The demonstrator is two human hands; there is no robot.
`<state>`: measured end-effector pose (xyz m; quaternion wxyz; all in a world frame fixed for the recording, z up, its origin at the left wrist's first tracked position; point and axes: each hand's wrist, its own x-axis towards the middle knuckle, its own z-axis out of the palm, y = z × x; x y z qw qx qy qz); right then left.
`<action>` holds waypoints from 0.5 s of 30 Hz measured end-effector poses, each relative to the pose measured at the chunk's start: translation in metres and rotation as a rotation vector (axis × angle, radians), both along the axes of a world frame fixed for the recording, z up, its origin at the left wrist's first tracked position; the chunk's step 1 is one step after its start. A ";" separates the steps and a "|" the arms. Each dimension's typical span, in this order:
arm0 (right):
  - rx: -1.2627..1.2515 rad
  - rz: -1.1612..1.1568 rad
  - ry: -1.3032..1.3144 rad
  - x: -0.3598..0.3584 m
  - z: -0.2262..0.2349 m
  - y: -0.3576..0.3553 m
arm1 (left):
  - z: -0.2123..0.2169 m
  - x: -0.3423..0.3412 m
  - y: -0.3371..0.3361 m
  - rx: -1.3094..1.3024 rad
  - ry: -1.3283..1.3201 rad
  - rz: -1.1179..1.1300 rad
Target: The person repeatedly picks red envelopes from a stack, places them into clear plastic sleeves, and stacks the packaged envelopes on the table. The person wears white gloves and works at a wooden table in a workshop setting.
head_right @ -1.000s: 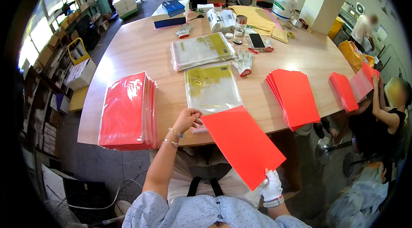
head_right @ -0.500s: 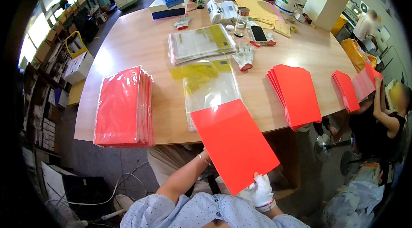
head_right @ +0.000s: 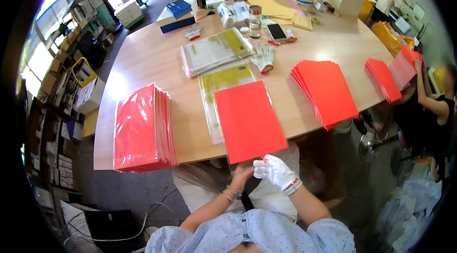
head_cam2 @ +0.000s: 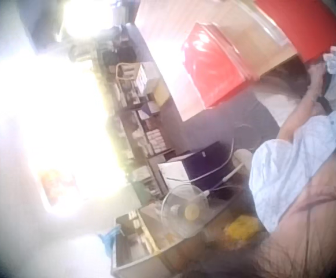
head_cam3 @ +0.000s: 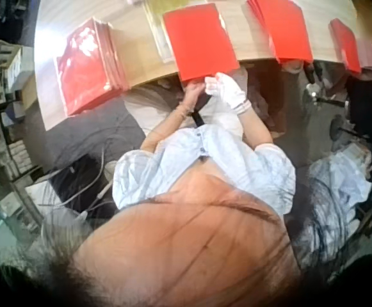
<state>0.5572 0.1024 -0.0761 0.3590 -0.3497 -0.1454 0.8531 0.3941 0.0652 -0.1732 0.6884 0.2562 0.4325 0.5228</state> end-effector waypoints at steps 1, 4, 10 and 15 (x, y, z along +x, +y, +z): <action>0.053 0.081 -0.137 0.001 0.013 -0.005 | 0.006 -0.015 -0.004 -0.008 0.031 0.010; 0.827 0.332 -0.947 -0.019 0.025 -0.005 | 0.031 -0.045 -0.012 -0.074 0.079 -0.014; 1.497 0.284 -1.373 -0.090 0.017 -0.008 | 0.021 -0.048 -0.012 -0.120 -0.084 0.049; 1.606 0.455 -0.706 -0.063 0.020 0.013 | 0.002 -0.048 -0.015 -0.279 -0.049 0.232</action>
